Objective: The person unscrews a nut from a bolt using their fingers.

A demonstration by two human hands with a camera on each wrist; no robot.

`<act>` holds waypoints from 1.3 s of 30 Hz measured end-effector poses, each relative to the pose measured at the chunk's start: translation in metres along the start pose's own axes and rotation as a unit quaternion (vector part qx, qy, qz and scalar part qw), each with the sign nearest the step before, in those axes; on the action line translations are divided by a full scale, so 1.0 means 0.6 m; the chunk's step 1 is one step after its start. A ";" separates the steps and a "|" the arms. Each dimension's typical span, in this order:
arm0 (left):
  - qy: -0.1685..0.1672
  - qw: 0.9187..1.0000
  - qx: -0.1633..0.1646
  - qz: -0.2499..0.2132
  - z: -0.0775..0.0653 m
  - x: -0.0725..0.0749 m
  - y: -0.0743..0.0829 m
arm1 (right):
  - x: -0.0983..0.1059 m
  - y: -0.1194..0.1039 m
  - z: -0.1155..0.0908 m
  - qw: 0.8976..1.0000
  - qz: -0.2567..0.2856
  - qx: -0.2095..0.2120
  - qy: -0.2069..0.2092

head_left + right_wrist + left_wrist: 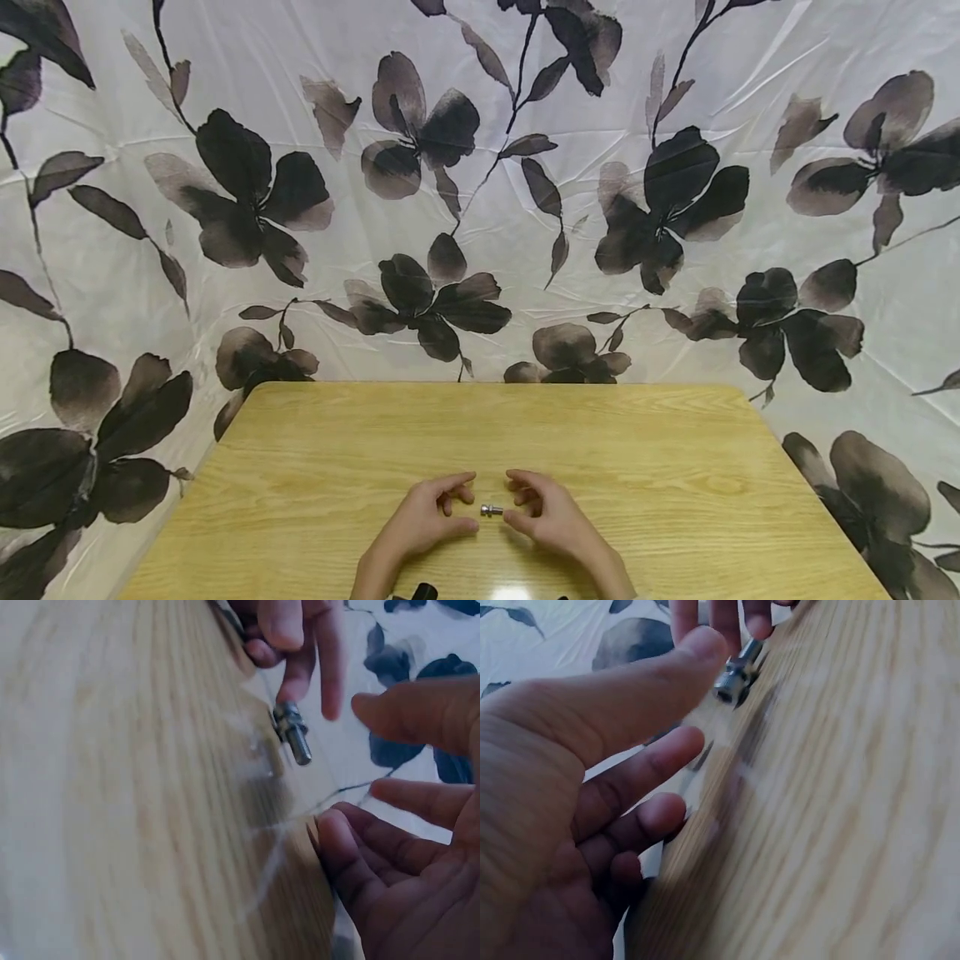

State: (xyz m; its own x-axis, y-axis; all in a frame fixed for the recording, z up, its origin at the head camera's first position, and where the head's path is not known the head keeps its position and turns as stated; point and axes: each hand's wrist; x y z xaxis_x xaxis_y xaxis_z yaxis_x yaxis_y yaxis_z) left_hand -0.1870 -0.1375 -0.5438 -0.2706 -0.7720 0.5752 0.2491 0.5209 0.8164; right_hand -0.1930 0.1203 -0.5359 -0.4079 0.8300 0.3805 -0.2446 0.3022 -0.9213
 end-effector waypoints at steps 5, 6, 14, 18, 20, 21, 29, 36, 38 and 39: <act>-0.013 1.000 0.008 -0.013 0.000 -0.005 0.004 | -0.011 -0.003 -0.003 1.000 -0.023 -0.004 0.007; -0.014 1.000 0.008 -0.014 0.000 -0.005 0.005 | -0.013 -0.004 -0.004 1.000 -0.027 -0.004 0.011; -0.009 1.000 0.004 -0.006 -0.002 -0.006 0.005 | -0.028 -0.009 -0.009 1.000 -0.010 -0.012 0.006; 0.000 1.000 0.004 0.005 -0.002 -0.007 0.007 | -0.031 -0.008 -0.005 1.000 -0.011 -0.005 0.013; 0.003 1.000 0.005 0.008 -0.001 -0.008 0.009 | -0.033 -0.006 -0.002 1.000 -0.020 -0.002 0.022; 0.003 1.000 0.006 0.009 -0.001 -0.009 0.010 | -0.034 -0.005 -0.002 0.999 -0.023 -0.003 0.025; 0.010 1.000 0.011 0.023 0.000 -0.016 0.011 | -0.039 -0.001 -0.001 0.999 -0.028 -0.002 0.035; 0.018 0.999 -0.003 0.035 0.001 -0.018 0.006 | -0.040 0.000 -0.003 0.999 -0.032 -0.001 0.036; 0.023 0.999 -0.005 0.039 0.001 -0.018 0.006 | -0.040 0.000 -0.002 0.999 -0.033 0.000 0.037; 0.027 0.999 -0.004 0.044 0.001 -0.018 0.007 | -0.040 0.000 -0.001 0.999 -0.035 0.003 0.038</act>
Point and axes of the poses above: each hand's wrist, its own z-axis towards the middle knuckle, its own x-axis out of the back of the hand, y = z × x, and after that the axes turned 6 degrees about z, right-handed
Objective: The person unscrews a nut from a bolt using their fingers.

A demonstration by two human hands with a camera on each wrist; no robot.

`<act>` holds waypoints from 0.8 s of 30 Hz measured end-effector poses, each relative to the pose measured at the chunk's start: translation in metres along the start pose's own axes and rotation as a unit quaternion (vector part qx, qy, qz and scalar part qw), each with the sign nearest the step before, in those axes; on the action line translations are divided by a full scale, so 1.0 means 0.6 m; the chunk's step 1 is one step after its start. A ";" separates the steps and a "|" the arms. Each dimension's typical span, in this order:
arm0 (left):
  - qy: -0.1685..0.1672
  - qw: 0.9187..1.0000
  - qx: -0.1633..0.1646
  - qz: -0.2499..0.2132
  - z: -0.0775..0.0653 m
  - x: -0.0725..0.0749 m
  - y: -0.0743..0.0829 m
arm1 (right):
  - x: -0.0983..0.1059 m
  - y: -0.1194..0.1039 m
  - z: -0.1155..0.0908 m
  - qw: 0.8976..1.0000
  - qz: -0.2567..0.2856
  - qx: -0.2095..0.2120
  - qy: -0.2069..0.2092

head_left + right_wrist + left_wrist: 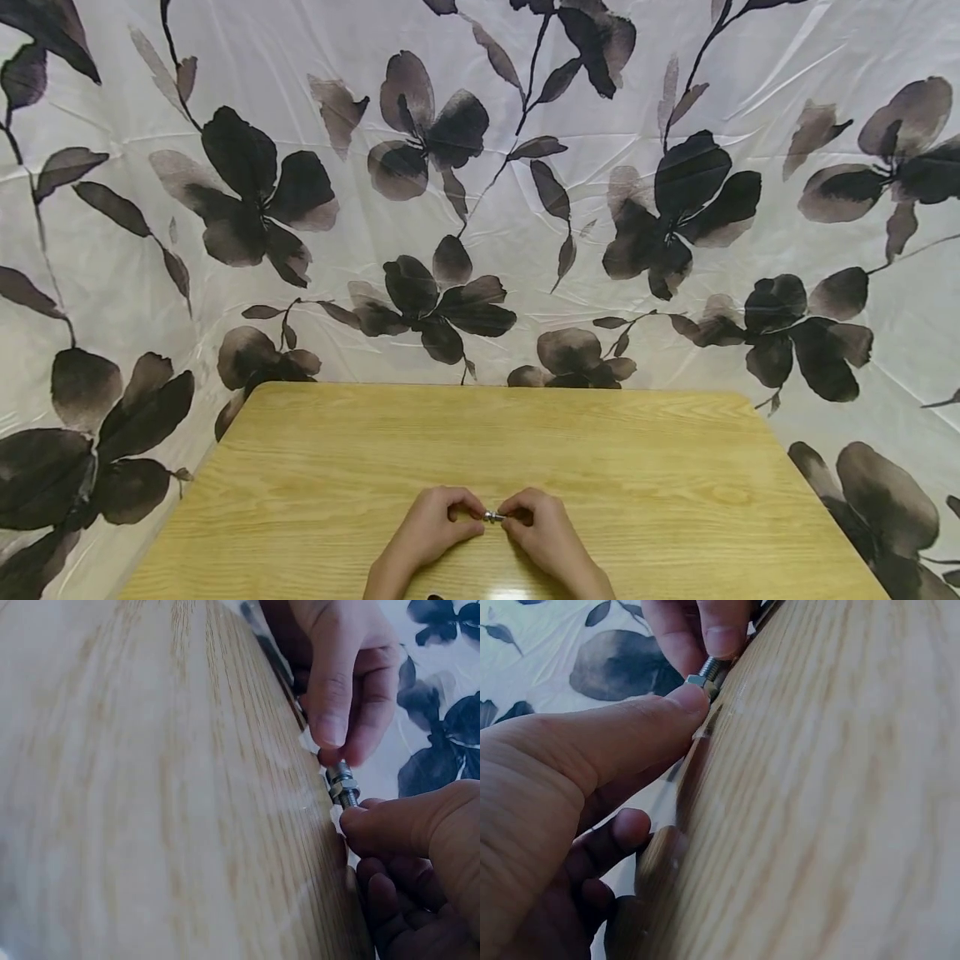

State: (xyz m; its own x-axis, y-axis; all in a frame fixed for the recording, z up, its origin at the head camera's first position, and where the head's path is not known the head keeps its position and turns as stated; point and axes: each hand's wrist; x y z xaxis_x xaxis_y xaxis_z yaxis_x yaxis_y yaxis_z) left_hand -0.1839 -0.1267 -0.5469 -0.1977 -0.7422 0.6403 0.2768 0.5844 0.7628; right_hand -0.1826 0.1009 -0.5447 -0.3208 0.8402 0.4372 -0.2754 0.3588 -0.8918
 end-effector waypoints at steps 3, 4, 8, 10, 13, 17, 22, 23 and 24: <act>0.011 1.000 -0.005 0.006 0.001 -0.001 0.003 | 0.002 0.000 0.001 1.000 -0.003 0.008 0.001; 0.014 1.000 -0.008 0.005 0.002 -0.001 0.005 | 0.003 0.000 0.002 1.000 -0.003 0.010 0.001; 0.016 1.000 -0.007 0.008 0.004 -0.004 0.007 | 0.006 0.002 0.003 1.000 0.009 0.016 0.001; 0.017 1.000 -0.008 0.012 0.005 -0.006 0.009 | 0.011 0.004 0.003 1.000 0.027 0.012 -0.004; 0.018 1.000 -0.016 0.007 0.006 -0.008 0.011 | 0.018 0.008 0.004 0.998 0.058 -0.001 -0.009; 0.007 0.999 -0.036 -0.026 0.008 -0.015 0.015 | 0.029 0.010 0.005 0.997 0.077 -0.018 -0.011; 0.009 0.997 -0.058 -0.056 0.010 -0.021 0.018 | 0.042 0.004 0.005 0.994 0.105 -0.039 -0.008; 0.017 0.996 -0.062 -0.055 0.011 -0.021 0.020 | 0.045 0.002 0.006 0.993 0.113 -0.042 -0.007; 0.025 0.996 -0.065 -0.051 0.013 -0.021 0.022 | 0.049 -0.001 0.006 0.992 0.120 -0.044 -0.006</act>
Point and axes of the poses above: each hand's wrist, its own z-axis towards the middle knuckle, its own x-axis out of the back of the hand, y = z × x, and after that the axes turned 6 degrees about z, right-handed
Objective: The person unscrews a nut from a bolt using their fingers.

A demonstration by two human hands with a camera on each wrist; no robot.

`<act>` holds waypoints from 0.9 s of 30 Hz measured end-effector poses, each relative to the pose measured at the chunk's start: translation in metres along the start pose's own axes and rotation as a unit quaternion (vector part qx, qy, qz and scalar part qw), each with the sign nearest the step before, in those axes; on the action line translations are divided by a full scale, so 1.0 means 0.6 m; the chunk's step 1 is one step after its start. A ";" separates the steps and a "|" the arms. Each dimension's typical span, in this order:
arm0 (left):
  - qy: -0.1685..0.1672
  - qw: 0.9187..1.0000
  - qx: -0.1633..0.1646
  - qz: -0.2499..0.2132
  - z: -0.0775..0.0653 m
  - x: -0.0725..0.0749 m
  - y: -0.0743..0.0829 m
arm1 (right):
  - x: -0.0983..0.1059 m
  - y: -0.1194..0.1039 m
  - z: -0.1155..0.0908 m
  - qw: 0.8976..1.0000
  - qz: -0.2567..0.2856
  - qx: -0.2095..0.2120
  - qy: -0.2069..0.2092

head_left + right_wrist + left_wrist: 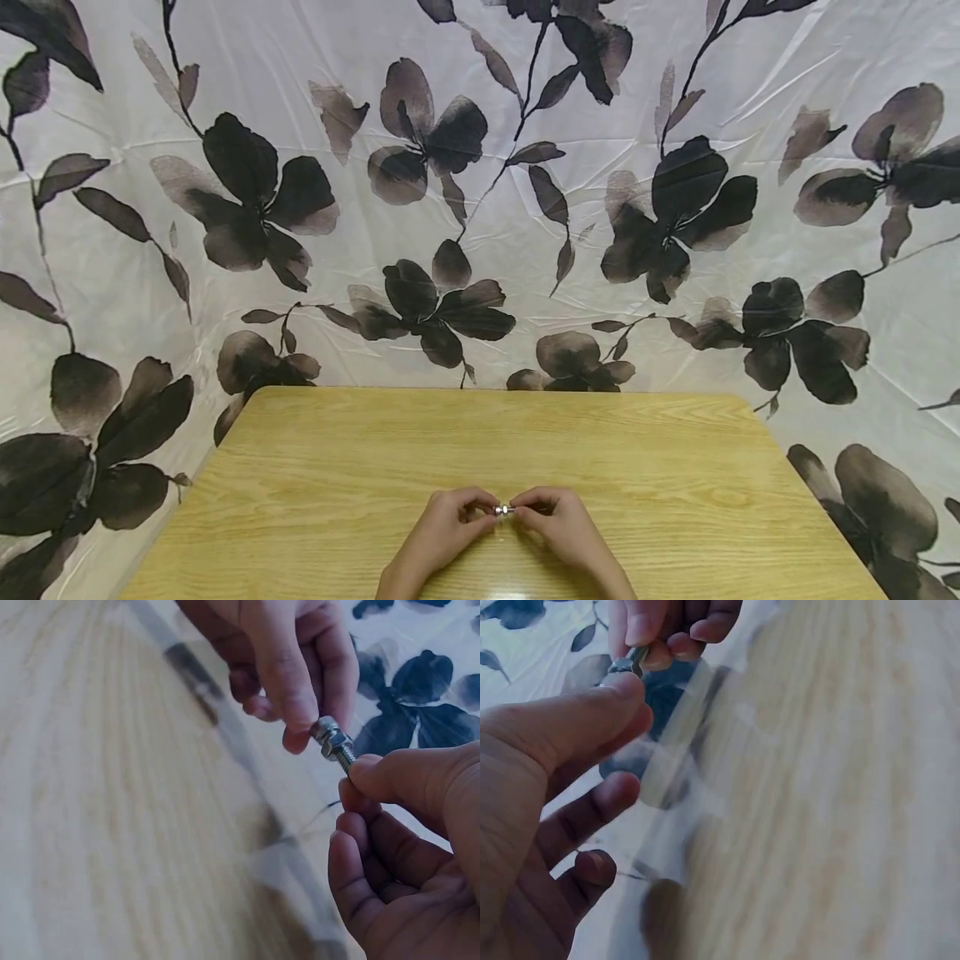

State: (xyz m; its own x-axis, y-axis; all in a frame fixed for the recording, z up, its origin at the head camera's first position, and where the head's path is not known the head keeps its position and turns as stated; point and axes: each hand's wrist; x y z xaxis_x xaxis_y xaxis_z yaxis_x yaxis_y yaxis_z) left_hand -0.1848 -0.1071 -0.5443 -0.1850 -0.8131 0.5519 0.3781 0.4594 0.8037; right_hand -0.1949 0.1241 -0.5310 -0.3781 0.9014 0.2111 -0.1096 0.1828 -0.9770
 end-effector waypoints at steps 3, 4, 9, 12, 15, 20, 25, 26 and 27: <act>0.028 0.999 -0.015 0.010 0.003 -0.001 0.010 | 0.007 -0.008 -0.002 1.000 0.014 0.006 0.006; 0.037 0.999 -0.021 0.013 0.005 -0.001 0.015 | 0.009 -0.011 -0.002 1.000 0.019 0.012 0.009; 0.068 0.996 -0.050 0.021 0.011 0.002 0.037 | 0.018 -0.022 -0.004 0.998 0.042 0.035 0.018; 0.066 0.996 -0.064 0.012 0.016 0.007 0.047 | 0.022 -0.035 -0.008 0.998 0.050 0.036 0.018; 0.059 0.995 -0.076 -0.004 0.019 0.017 0.056 | 0.024 -0.050 -0.012 0.998 0.048 0.041 0.017; 0.047 0.995 -0.083 -0.018 0.023 0.041 0.070 | 0.023 -0.075 -0.011 0.997 0.041 0.071 0.004; 0.059 0.994 -0.083 -0.025 0.023 0.067 0.091 | 0.020 -0.104 -0.004 0.992 0.037 0.123 -0.008; 0.063 0.994 -0.085 -0.025 0.022 0.071 0.096 | 0.019 -0.110 -0.003 0.991 0.037 0.131 -0.008; 0.066 0.994 -0.086 -0.025 0.022 0.075 0.100 | 0.019 -0.116 -0.002 0.990 0.037 0.137 -0.007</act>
Point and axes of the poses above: each hand's wrist, its own z-axis towards the middle knuckle, its own x-axis out of the back of the hand, y = z × x, and after that the axes turned 6 degrees about z, right-handed
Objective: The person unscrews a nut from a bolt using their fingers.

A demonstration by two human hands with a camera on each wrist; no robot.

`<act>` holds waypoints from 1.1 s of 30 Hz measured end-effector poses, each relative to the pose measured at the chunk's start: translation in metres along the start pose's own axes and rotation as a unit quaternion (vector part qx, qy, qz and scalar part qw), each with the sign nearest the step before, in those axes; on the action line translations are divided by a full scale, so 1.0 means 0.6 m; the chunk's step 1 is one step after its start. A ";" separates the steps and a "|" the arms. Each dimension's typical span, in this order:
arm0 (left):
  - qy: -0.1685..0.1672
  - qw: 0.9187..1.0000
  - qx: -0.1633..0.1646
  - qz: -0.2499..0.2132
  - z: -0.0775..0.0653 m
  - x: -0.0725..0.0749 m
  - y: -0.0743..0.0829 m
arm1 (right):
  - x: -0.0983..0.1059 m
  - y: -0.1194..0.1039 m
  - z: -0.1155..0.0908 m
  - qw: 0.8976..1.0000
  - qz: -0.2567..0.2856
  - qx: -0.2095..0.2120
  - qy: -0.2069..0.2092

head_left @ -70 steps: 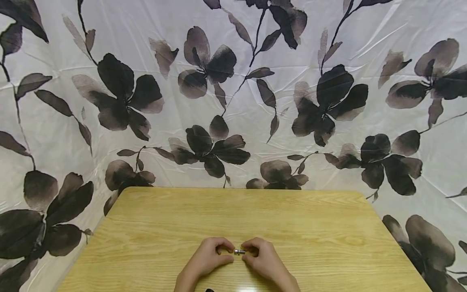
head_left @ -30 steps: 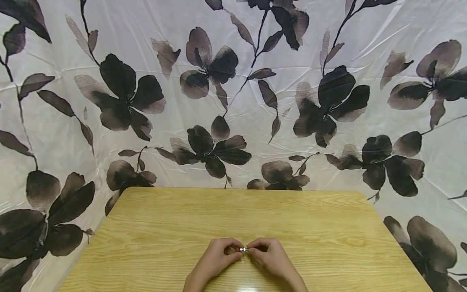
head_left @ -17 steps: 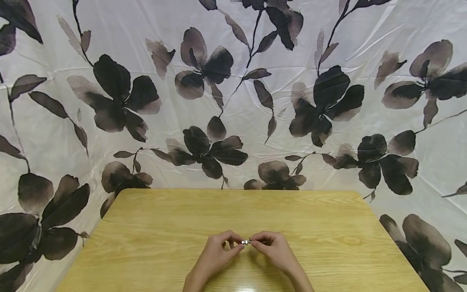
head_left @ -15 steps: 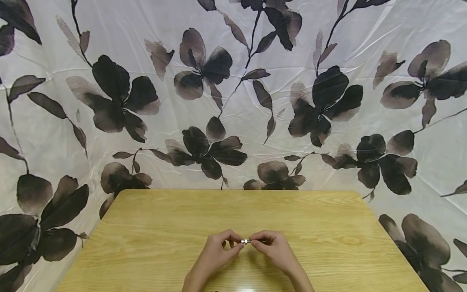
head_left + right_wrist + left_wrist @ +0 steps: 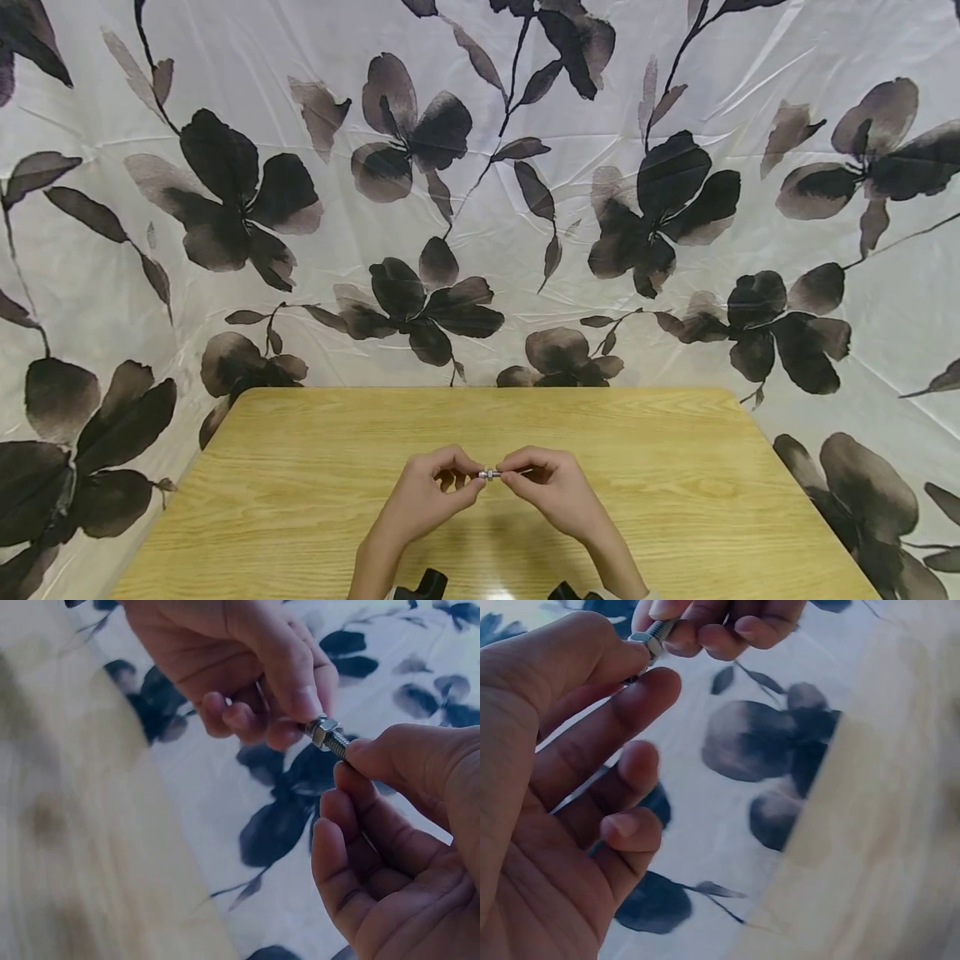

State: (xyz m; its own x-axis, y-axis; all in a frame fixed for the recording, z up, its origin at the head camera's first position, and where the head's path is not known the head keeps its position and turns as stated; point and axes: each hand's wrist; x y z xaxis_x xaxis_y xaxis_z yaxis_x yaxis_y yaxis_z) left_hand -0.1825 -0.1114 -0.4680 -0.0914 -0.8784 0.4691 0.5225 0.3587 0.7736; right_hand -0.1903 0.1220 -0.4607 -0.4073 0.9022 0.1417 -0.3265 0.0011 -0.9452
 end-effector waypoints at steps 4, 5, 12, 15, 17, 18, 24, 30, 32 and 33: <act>0.009 1.000 -0.006 0.005 0.003 0.017 0.014 | -0.006 -0.018 0.011 1.000 0.002 0.013 0.004; 0.011 1.000 -0.005 0.007 0.004 0.020 0.017 | -0.007 -0.021 0.013 1.000 0.002 0.015 0.006; 0.005 0.999 -0.006 0.036 0.007 0.028 0.022 | -0.012 -0.024 0.023 1.000 -0.025 -0.001 0.012; -0.008 0.998 0.001 0.056 0.006 0.025 0.017 | -0.012 -0.020 0.023 0.999 -0.045 -0.015 0.009; -0.014 0.998 0.004 0.067 0.005 0.024 0.016 | -0.013 -0.018 0.023 0.998 -0.053 -0.019 0.009; -0.016 0.997 0.004 0.074 0.005 0.023 0.016 | -0.013 -0.017 0.023 0.998 -0.056 -0.019 0.008; -0.008 0.996 0.003 0.091 0.004 0.024 0.021 | -0.014 -0.020 0.023 0.999 -0.047 -0.021 0.007; 0.002 0.996 -0.007 0.086 0.003 0.019 0.020 | -0.013 -0.022 0.021 0.998 -0.042 -0.045 0.002; 0.004 0.996 -0.016 0.084 0.005 0.016 0.020 | -0.013 -0.022 0.021 0.997 -0.047 -0.057 0.004; 0.005 0.996 -0.020 0.083 0.006 0.015 0.020 | -0.013 -0.023 0.021 0.997 -0.050 -0.063 0.004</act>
State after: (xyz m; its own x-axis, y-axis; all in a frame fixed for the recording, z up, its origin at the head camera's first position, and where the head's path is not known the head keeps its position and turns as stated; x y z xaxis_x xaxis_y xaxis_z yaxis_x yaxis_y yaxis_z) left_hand -0.1799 -0.1136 -0.4528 0.0068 -0.8111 0.5848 0.5623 0.4867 0.6685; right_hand -0.1938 0.1096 -0.4452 -0.3702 0.8986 0.2356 -0.2555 0.1453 -0.9558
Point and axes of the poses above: each hand's wrist, its own z-axis towards the middle knuckle, its own x-axis out of the back of the hand, y = z × x, and after that the axes turned 6 degrees about z, right-handed
